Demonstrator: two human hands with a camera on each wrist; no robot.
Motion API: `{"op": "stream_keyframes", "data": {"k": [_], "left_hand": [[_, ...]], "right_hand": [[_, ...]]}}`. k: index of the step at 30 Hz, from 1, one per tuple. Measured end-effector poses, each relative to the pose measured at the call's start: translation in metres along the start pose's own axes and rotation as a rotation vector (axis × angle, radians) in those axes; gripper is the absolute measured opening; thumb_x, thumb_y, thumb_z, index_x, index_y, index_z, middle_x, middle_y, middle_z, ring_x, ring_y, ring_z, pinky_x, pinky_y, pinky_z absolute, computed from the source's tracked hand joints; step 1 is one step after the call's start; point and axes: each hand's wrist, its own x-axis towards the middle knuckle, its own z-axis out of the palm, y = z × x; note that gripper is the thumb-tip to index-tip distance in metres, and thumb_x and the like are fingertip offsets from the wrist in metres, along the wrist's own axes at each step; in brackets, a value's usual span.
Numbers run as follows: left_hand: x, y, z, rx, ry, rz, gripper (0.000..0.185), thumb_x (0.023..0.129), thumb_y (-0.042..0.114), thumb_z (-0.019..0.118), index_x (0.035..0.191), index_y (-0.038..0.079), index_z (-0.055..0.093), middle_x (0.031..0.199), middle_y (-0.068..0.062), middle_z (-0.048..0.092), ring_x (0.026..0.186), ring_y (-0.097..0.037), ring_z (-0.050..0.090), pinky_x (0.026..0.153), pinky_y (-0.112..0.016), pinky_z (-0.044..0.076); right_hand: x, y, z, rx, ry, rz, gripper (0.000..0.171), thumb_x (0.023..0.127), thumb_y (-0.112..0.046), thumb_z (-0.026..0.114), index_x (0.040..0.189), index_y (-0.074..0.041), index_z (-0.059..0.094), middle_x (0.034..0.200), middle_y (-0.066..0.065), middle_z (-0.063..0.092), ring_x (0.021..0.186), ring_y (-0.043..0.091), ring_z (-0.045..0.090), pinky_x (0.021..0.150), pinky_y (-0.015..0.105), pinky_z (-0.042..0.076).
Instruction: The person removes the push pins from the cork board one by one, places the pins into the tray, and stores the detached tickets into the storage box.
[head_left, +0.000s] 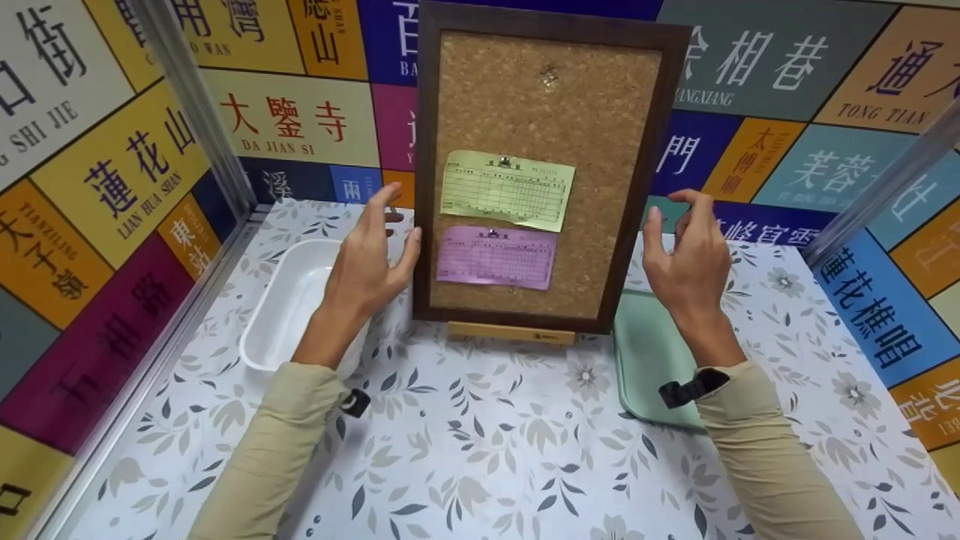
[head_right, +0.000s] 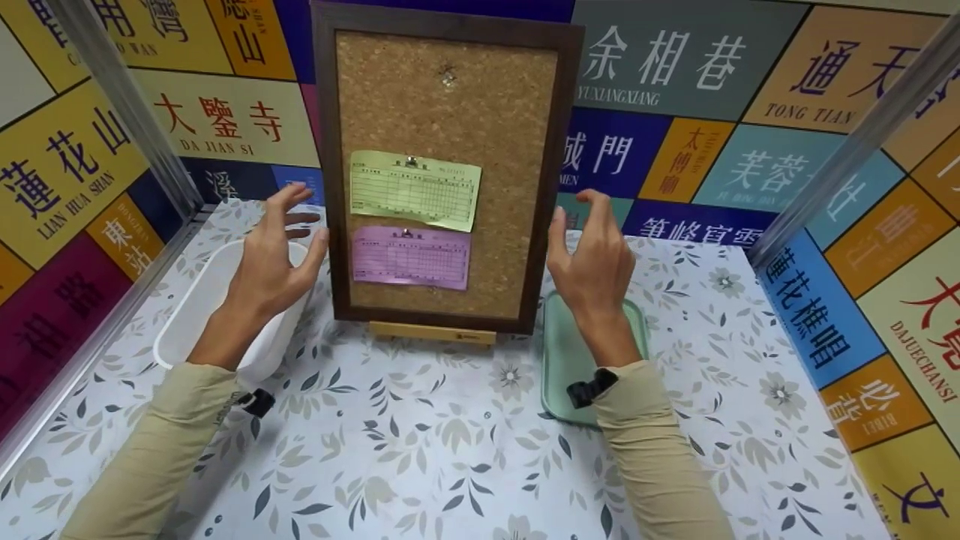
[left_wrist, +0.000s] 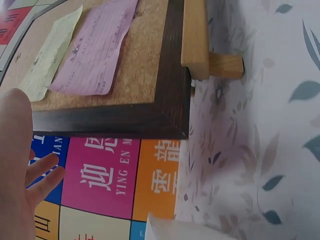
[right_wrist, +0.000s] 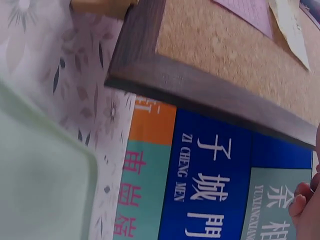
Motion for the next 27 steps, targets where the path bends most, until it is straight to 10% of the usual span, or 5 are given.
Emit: {"op": "stream_keyframes", "data": {"k": [27], "left_hand": [[0.009,0.014,0.039,-0.232,0.135,-0.06,0.024,0.105,0.032,0.07,0.114,0.011,0.072,0.165,-0.014,0.053,0.156,-0.026,0.047,0.125,-0.049,0.044]], "right_hand": [[-0.037,-0.087,0.056,0.346,-0.092,-0.17,0.01,0.099,-0.011,0.075,0.106,-0.005,0.076,0.087,0.004,0.073,0.072,0.011,0.067,0.064,0.02,0.054]]}}
